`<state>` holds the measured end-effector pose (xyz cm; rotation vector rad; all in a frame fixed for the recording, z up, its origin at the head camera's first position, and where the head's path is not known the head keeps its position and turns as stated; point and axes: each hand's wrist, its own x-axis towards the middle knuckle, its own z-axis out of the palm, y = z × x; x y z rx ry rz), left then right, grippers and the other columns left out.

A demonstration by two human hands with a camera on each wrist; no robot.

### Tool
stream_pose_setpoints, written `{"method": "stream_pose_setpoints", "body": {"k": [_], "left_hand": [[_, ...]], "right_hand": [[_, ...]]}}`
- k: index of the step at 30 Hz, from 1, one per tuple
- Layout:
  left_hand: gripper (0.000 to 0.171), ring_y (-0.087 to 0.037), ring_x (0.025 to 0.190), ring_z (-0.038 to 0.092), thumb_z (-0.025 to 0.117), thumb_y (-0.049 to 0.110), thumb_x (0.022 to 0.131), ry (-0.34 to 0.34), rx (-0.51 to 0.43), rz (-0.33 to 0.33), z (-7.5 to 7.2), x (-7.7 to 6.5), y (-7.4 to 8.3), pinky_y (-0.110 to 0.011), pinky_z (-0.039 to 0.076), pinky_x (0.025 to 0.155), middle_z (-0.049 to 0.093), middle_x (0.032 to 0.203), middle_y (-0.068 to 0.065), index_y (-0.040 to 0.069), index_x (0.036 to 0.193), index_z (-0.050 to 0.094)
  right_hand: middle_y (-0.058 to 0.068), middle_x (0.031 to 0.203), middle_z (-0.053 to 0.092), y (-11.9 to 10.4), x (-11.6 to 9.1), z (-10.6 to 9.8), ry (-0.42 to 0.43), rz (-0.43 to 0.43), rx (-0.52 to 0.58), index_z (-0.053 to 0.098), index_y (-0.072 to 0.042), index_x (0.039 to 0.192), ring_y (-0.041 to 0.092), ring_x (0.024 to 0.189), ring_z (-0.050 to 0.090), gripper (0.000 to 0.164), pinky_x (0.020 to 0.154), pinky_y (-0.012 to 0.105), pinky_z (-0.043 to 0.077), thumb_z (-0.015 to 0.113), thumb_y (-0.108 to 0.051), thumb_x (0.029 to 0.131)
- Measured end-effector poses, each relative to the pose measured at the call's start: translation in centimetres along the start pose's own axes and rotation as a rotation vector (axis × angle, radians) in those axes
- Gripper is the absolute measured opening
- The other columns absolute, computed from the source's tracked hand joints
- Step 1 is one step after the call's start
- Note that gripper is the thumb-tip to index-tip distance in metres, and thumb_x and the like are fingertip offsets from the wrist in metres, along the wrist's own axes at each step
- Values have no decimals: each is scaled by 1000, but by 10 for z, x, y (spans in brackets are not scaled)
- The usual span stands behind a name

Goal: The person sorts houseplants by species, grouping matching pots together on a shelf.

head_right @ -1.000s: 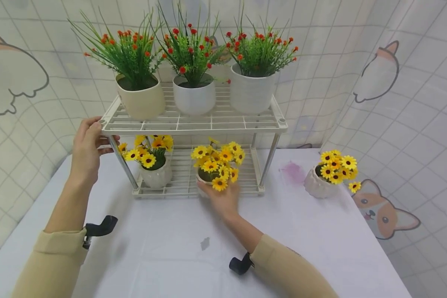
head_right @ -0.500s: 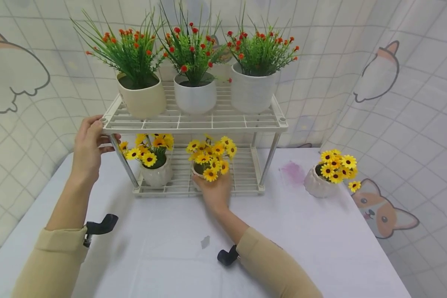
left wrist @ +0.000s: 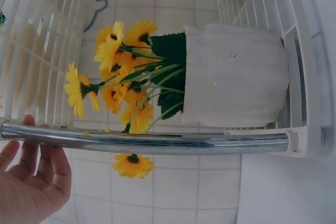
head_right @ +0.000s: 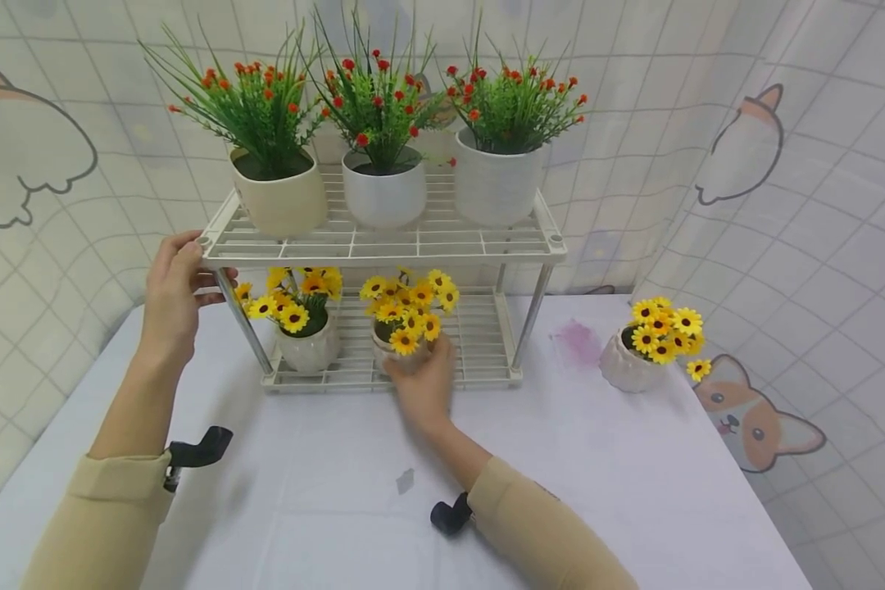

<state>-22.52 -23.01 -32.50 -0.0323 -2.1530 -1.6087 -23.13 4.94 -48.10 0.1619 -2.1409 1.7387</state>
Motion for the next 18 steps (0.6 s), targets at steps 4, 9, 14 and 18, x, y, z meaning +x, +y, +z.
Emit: {"method": "stream_pose_setpoints", "body": {"k": [4,9,14,18], "left_hand": [[49,-25,94,62,31,41,111,0,6,3,0,-1,0,-32,49,81,62,104,-3,14,149,44],[49,-25,94,62,30,41,111,-1,6,7,1,-2,0,-32,50,81,62,104,-3,13,149,44],[49,-23,93,61,31,41,111,-7,1,11,1,-2,1,-33,49,81,62,103,-3,13,149,44],[49,-22,93,61,31,42,111,-5,9,12,0,-2,1,-32,49,81,62,102,-2,13,149,44]], "right_hand": [[16,136,48,0,4,5,-11,13,2,39,-2,145,30,123,51,79,102,48,46,86,-7,82],[15,137,47,-1,10,10,-41,59,3,39,-3,145,30,126,49,78,105,47,44,86,-8,83],[15,138,48,-4,15,8,-83,76,-7,40,-3,145,30,128,49,76,107,47,44,85,-10,84],[14,142,49,-3,19,4,-130,74,-16,39,-4,147,29,131,50,78,107,46,44,85,-7,85]]}}
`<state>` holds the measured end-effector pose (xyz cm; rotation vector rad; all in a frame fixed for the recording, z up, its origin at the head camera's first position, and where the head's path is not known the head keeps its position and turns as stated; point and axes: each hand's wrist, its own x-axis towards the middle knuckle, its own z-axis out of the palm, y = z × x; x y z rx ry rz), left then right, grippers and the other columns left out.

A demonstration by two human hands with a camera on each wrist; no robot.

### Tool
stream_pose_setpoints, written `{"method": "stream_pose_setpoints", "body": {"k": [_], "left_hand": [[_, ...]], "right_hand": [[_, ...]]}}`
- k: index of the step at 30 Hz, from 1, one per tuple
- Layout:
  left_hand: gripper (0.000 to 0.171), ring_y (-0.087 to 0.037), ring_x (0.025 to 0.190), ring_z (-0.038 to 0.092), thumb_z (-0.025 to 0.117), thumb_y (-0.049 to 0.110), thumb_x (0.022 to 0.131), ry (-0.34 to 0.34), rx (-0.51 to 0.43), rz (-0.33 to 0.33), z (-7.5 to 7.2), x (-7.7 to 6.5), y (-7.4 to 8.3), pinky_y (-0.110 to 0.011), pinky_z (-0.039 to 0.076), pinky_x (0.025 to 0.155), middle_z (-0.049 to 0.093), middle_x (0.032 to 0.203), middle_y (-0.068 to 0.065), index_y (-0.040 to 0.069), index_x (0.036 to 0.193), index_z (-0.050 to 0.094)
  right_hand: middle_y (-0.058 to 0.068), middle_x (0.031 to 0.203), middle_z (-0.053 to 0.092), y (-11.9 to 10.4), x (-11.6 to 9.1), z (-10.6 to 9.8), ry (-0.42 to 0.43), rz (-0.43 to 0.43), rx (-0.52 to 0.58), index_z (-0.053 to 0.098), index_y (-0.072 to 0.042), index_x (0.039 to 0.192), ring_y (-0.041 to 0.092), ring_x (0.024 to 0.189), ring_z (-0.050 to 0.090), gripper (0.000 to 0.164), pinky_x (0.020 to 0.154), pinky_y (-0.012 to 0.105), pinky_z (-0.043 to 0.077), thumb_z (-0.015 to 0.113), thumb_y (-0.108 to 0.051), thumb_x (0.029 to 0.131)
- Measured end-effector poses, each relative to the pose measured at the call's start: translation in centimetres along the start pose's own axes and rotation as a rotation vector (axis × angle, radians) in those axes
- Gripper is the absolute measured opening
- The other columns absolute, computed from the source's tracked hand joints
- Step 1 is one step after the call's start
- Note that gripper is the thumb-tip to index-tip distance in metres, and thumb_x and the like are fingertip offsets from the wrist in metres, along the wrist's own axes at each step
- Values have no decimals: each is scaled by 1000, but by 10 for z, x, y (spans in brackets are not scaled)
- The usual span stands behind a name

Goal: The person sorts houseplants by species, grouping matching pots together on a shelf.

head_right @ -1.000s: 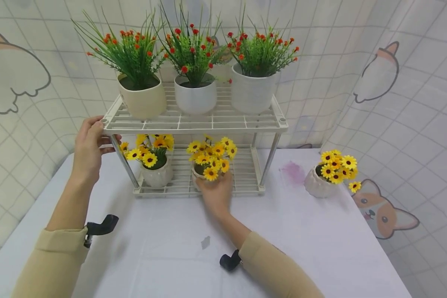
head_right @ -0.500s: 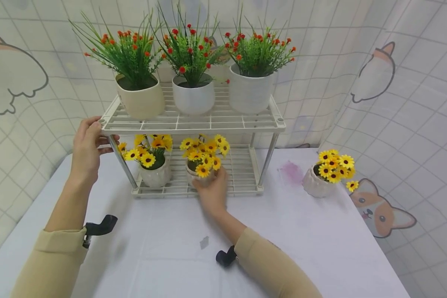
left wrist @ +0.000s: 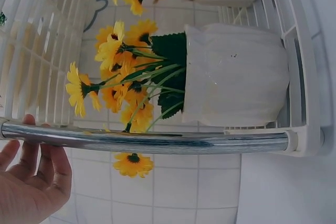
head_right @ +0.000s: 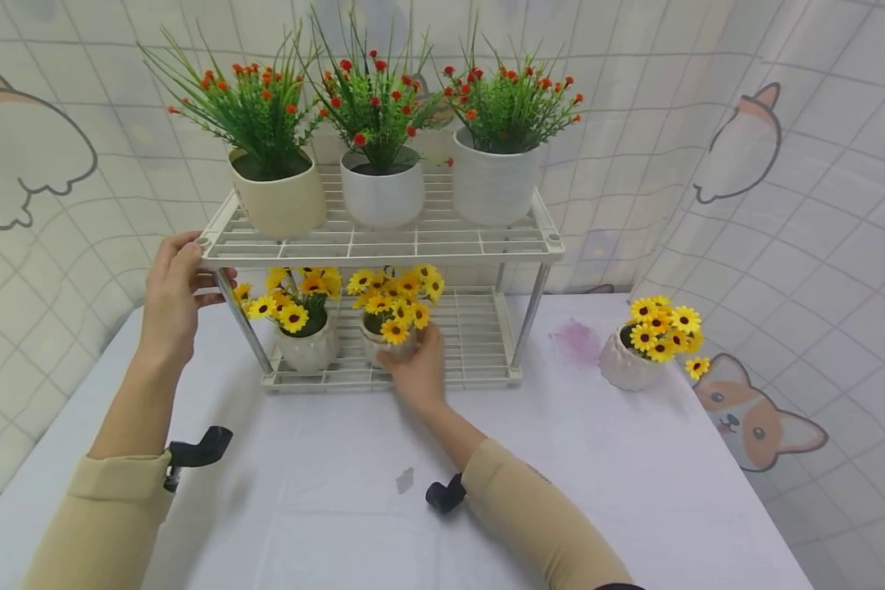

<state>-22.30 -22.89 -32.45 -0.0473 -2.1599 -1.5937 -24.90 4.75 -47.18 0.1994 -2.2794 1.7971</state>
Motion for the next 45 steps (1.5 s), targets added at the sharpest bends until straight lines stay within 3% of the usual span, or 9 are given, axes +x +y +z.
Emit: {"method": "stream_pose_setpoints", "body": {"k": [8,19,26,34,38,41,45], "left_hand": [[49,-23,93,61,31,42,111,-7,-7,-5,-1,-1,-1,-34,49,81,62,101,-2,13,149,44],[48,-24,94,61,32,41,111,-2,-14,-9,-1,3,-1,-33,50,82,62,103,-3,15,148,45],[48,-21,92,61,32,41,111,3,-16,-13,-1,3,-2,-33,50,82,62,104,-4,14,148,45],[48,-23,93,61,32,40,111,-1,-16,-5,-2,3,-2,-33,50,81,62,103,-3,14,148,45],[48,-25,95,61,31,40,111,-1,-17,-3,-2,3,-1,-33,49,82,62,105,-3,14,148,45],[48,-24,95,60,31,40,111,0,-15,-9,-1,3,-1,-32,49,82,61,106,-2,14,149,44],[48,-24,94,61,32,40,111,-4,-16,-15,0,3,-1,-32,50,82,62,105,-3,14,148,44]], "right_hand": [[16,133,55,-3,2,-19,-121,117,-64,45,-2,138,31,124,55,63,106,43,45,82,-13,88],[22,130,59,-12,-10,-67,-321,109,-118,56,3,131,33,118,59,46,97,44,52,76,-12,93],[16,114,67,-9,-23,-98,-357,116,-142,64,4,118,29,104,64,32,85,36,52,76,-11,93],[15,109,69,2,-34,-144,-301,182,-111,63,8,120,28,97,66,33,78,31,55,73,-10,96],[19,113,67,6,-35,-168,-235,227,-55,58,11,125,19,95,67,37,80,30,56,69,-11,99],[13,115,65,9,-37,-182,-112,297,-17,55,11,129,9,96,65,39,81,29,56,67,-13,100],[-3,105,63,12,-41,-197,179,422,59,55,4,127,4,92,60,33,76,22,54,66,-14,101]]}}
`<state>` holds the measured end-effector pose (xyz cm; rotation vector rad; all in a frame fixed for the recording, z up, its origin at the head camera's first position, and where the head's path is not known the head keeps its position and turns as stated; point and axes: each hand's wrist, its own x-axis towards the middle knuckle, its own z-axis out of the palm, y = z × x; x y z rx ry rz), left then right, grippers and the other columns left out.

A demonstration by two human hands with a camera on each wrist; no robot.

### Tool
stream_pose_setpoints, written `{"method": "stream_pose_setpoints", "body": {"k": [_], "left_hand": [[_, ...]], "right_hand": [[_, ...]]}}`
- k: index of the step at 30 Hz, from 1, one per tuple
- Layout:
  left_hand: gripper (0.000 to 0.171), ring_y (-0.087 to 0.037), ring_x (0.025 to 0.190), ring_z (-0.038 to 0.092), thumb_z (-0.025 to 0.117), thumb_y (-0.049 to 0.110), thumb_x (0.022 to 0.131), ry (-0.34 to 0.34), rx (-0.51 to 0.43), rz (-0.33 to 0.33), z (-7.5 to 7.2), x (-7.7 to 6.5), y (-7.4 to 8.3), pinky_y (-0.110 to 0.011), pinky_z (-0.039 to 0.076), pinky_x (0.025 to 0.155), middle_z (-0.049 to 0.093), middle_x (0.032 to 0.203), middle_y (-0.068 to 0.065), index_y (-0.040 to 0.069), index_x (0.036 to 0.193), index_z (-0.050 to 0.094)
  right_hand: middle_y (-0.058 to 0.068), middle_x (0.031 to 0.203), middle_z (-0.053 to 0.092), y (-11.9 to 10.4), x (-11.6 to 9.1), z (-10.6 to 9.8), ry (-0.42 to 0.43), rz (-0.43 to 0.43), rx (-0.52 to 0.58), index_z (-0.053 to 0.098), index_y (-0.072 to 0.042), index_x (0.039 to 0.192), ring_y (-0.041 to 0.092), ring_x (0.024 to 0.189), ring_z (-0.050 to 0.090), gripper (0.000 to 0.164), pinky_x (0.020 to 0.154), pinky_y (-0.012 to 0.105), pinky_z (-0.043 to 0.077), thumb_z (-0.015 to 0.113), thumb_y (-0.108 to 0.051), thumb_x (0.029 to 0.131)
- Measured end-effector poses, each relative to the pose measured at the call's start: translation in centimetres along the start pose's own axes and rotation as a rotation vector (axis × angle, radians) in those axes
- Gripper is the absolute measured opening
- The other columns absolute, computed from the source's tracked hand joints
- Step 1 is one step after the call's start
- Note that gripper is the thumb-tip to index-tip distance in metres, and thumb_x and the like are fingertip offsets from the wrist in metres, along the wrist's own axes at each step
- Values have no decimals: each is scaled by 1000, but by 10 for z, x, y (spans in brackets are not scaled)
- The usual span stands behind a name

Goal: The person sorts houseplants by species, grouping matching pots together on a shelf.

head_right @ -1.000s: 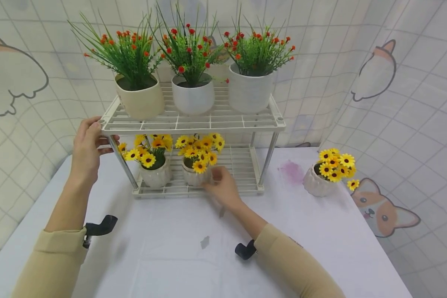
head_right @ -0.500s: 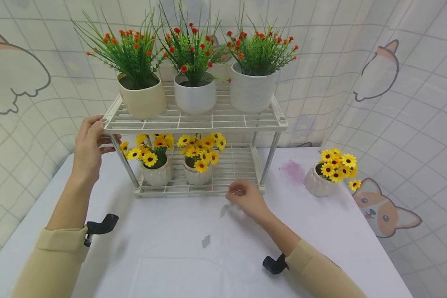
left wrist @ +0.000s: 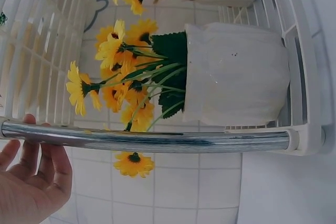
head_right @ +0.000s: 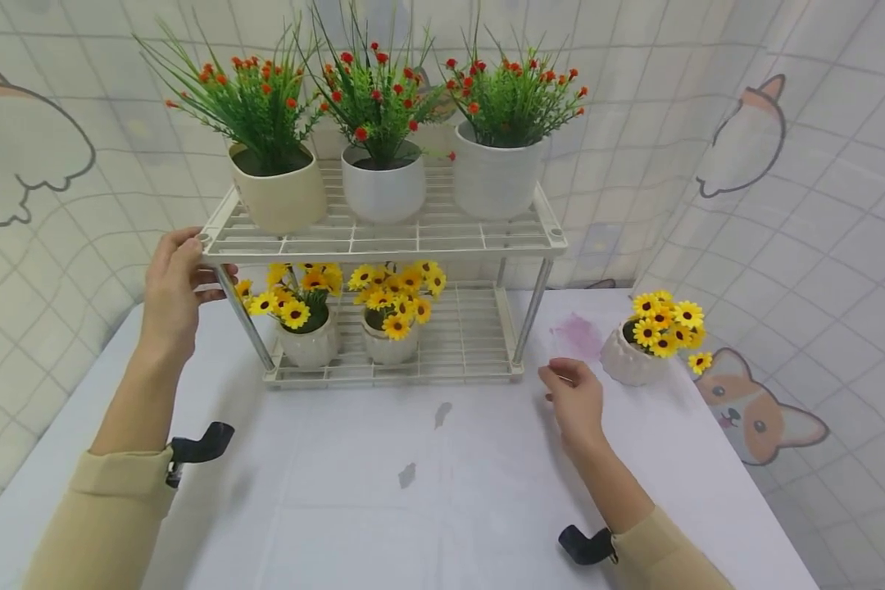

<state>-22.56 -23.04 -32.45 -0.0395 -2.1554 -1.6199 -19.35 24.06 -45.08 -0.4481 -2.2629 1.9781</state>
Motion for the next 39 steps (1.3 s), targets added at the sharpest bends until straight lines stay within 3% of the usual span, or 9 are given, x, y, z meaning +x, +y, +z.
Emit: {"method": "stream_pose_setpoints", "body": {"k": [3,6,12,17,22,25,30,39], "left_hand": [[48,-24,94,61,31,40,110,-5,1,0,0,0,-1,-33,50,82,62,105,-4,14,149,44],[48,-24,95,60,31,40,111,2,10,-1,0,0,-1,-33,49,82,62,106,-3,14,149,43],[48,-23,94,60,31,39,111,0,5,1,0,0,-2,-33,50,82,61,107,-2,14,150,44],[48,-25,94,61,31,40,111,0,-1,9,0,-1,-2,-32,50,81,62,104,-2,14,149,45],[46,-24,92,61,32,39,111,9,-11,8,1,0,-1,-31,50,80,62,102,-1,15,147,46],[46,-23,91,61,32,39,111,9,-13,6,1,0,-1,-31,50,79,63,101,-2,15,147,46],[48,-23,93,60,31,41,111,3,-9,-6,1,0,-2,-33,49,81,62,103,-3,15,148,44],[47,-25,93,62,32,41,110,15,-11,9,0,0,-2,-33,50,79,63,101,-5,15,146,47]], "right_hand": [[-8,97,61,3,3,-11,168,68,133,56,-1,121,6,90,58,26,72,19,51,66,-15,101],[-7,98,59,5,7,-20,252,99,231,56,-5,118,8,91,56,24,70,18,49,66,-18,101],[-4,106,50,10,14,-35,443,115,292,55,-15,109,8,90,51,17,68,15,46,68,-17,99],[-5,113,41,15,24,-44,580,103,356,49,-17,114,6,96,45,32,76,15,45,73,-10,94],[-6,139,27,16,38,-49,577,144,349,30,-23,143,8,128,32,71,95,16,44,77,-11,91],[-7,153,16,15,46,-53,557,175,351,19,-26,154,6,142,19,87,106,14,34,78,-15,91],[-8,163,6,14,59,-59,545,208,327,10,-31,160,3,148,9,98,115,14,18,80,-23,91],[-5,166,4,16,75,-60,536,193,329,3,-28,161,6,150,10,106,115,14,16,80,-18,90]]}}
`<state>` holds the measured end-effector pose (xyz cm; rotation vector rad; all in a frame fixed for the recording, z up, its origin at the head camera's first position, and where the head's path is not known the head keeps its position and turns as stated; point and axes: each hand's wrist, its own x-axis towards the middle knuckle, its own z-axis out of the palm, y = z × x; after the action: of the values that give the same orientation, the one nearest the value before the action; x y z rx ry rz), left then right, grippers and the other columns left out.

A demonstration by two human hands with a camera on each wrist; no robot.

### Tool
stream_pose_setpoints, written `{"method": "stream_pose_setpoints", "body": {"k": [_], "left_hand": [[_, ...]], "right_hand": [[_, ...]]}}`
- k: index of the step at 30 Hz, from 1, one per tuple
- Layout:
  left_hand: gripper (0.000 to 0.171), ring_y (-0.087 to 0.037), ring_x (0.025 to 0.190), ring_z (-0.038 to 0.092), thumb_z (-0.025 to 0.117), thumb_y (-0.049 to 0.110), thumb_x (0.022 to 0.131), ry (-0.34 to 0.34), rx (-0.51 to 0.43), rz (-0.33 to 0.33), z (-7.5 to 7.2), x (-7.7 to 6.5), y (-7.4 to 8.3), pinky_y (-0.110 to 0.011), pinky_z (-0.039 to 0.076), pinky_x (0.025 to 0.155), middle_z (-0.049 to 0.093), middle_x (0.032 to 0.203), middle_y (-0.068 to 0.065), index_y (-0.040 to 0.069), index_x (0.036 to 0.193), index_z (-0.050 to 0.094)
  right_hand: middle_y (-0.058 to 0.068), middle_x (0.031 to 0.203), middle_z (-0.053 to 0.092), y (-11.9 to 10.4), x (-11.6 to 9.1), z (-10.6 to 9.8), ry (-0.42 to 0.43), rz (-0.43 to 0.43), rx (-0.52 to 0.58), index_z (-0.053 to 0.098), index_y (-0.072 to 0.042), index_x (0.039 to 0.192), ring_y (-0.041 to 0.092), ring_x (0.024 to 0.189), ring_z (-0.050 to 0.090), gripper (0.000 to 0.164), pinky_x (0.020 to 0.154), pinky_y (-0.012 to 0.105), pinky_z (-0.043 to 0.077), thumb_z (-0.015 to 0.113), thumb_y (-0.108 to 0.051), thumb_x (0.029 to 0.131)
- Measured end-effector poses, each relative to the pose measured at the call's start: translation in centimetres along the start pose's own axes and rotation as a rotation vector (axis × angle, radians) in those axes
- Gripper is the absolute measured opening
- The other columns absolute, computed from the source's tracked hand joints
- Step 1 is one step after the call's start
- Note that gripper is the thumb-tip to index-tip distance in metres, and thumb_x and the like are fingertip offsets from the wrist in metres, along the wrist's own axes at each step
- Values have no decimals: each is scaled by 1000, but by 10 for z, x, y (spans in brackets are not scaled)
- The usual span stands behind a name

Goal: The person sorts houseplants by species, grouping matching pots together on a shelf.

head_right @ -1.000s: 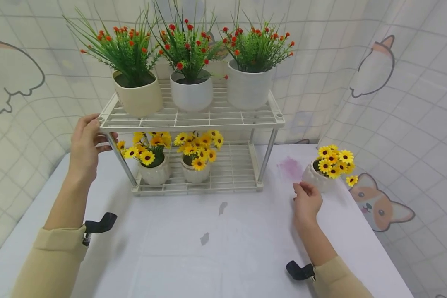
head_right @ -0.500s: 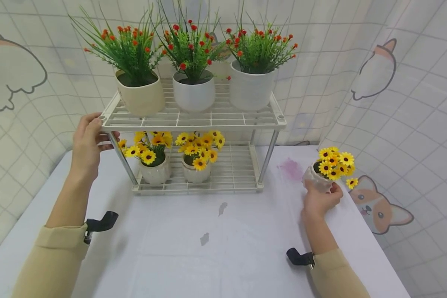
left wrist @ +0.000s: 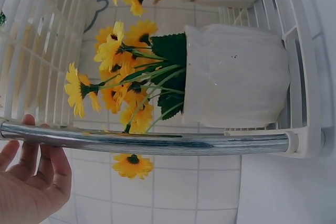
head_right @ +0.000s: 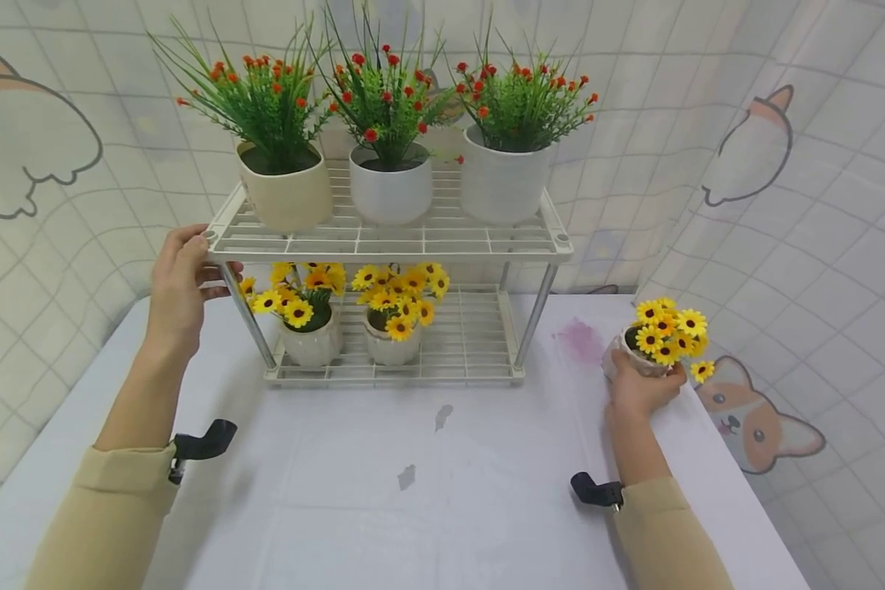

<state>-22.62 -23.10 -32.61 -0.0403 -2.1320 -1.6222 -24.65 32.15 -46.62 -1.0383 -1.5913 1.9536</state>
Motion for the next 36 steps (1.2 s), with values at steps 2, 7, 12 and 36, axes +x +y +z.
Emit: {"method": "stream_pose_setpoints", "body": {"k": [2,7,12,36], "left_hand": [[47,-25,93,62,32,40,110,-3,-2,4,0,0,0,-34,50,79,63,101,-6,14,147,46],[48,-25,93,62,31,40,111,-2,1,0,0,0,0,-35,49,80,63,101,-6,14,148,45],[47,-25,92,62,32,40,110,-6,-6,-6,0,1,0,-34,50,80,63,100,-5,14,147,46],[48,-22,91,62,32,42,110,-22,39,36,-3,1,1,-31,52,77,63,103,-5,15,147,47]], "right_hand": [[-6,166,4,0,2,1,1,-11,8,2,-28,161,5,149,11,107,115,14,14,81,-16,89],[-6,165,10,-1,7,3,11,-50,-8,9,-30,160,5,149,15,106,116,15,13,84,-16,87],[-6,165,11,-3,9,3,26,-40,-67,8,-32,159,7,149,15,106,118,19,11,85,-20,86],[-10,164,21,0,0,4,-35,-138,48,15,-29,159,4,147,20,109,116,15,17,87,-4,81]]}}
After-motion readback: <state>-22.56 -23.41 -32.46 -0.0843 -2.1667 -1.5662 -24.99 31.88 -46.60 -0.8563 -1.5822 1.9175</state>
